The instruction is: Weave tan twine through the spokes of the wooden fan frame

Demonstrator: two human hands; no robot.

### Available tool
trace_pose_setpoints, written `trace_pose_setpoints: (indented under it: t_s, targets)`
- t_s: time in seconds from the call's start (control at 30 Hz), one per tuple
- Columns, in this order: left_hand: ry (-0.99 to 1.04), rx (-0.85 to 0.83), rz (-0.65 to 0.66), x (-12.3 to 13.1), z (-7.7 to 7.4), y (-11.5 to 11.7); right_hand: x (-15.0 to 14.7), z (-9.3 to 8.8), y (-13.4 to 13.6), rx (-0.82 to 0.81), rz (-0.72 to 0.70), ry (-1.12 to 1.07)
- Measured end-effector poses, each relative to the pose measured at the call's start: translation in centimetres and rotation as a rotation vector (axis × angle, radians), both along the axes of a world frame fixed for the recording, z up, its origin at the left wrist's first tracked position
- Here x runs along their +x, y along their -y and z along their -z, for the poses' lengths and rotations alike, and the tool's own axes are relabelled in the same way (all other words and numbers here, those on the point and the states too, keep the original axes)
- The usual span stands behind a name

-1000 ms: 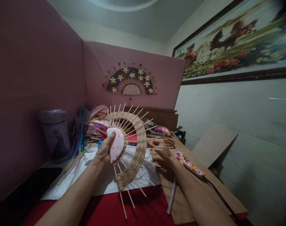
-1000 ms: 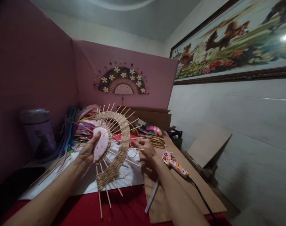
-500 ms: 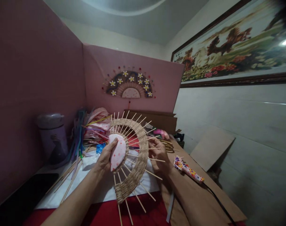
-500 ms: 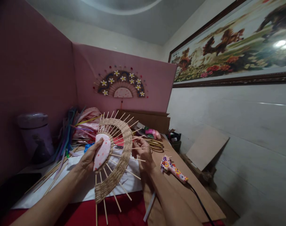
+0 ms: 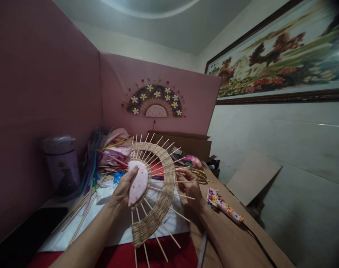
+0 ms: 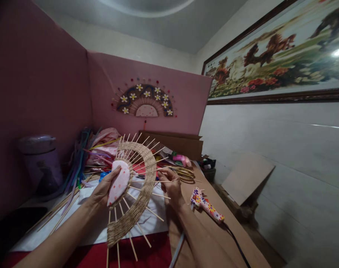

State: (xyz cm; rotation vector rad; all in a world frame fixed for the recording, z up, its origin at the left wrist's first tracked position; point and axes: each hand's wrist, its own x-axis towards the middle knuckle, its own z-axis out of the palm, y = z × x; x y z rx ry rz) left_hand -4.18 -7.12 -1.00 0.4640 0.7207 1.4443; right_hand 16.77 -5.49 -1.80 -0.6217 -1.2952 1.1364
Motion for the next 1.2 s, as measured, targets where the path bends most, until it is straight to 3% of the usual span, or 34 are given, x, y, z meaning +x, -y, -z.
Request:
trace_pose_setpoints:
  t_s: [0.33, 0.7, 1.07, 1.2]
  targets:
    - [0.018, -0.025, -0.043, -0.5, -0.6, -0.1, 0.3, -0.3, -0.2, 0.123, 0.216, 0.134]
    - [0.050, -0.033, -0.023, -0.6, -0.7, 0.1, 0.4, -0.9, 0.1, 0.159, 0.265, 0.183]
    - [-0.029, 0.008, -0.118, -1.1, -0.4, -0.3, 0.8, -0.6, -0.6, 0.115, 0.210, 0.180]
    - [-0.043, -0.015, -0.126, -1.2, -0.4, -0.4, 0.8, -0.4, -0.7, 0.082, 0.114, 0.106]
